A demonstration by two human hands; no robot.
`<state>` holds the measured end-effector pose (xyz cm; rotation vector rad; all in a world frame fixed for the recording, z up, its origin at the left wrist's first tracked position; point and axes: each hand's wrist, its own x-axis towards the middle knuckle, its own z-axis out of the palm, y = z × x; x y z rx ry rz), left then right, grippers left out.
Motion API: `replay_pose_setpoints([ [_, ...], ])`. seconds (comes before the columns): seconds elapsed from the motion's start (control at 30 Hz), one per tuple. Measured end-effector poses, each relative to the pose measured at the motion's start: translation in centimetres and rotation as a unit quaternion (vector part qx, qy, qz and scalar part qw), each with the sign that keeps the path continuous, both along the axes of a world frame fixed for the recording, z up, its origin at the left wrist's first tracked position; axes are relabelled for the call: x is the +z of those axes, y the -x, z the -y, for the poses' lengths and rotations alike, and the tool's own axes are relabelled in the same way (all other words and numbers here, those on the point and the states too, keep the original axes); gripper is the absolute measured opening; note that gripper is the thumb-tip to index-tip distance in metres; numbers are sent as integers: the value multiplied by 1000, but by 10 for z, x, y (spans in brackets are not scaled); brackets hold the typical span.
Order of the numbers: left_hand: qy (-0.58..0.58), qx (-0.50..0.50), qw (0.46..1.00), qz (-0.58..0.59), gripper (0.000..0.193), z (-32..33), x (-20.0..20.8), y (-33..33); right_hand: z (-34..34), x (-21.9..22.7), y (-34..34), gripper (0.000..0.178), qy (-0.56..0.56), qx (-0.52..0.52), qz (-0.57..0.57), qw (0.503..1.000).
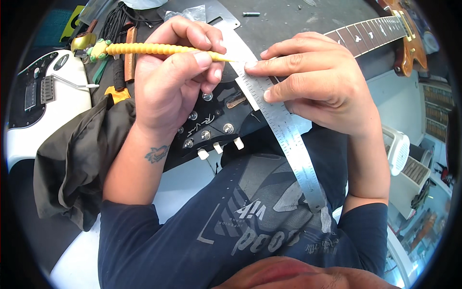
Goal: The person measures the nut slot and neck of an electric guitar using a metal ruler and marks points with a yellow pencil.
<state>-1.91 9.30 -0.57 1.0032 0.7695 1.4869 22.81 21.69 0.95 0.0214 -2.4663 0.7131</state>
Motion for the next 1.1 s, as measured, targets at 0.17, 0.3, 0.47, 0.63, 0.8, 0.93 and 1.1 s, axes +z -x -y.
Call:
replay_pose_setpoints([
  [0.17,8,11,999,36,16,-1,-1,-1,-2,0,0,28,-3,7,-2,1000],
  [0.3,7,8,999,35,16,-2,0,-1,-3,0,-1,28,-1,9,-3,1000],
  [0.47,4,14,999,34,15,-2,0,-3,1,-2,-3,29,-7,-5,-9,1000],
  [0.63,5,22,999,36,14,-1,-1,-3,5,-3,-1,34,-48,-16,-28,998],
  [0.8,0,17,999,49,13,-3,-3,-1,11,-7,1,48,-179,-59,-67,980],
  [0.93,0,-4,1000,31,15,-3,-2,1,11,-12,-2,45,-193,-55,-56,978],
  [1.1,1,-1,999,39,15,-2,-2,1,15,-19,-4,29,-213,-53,-129,967],
])
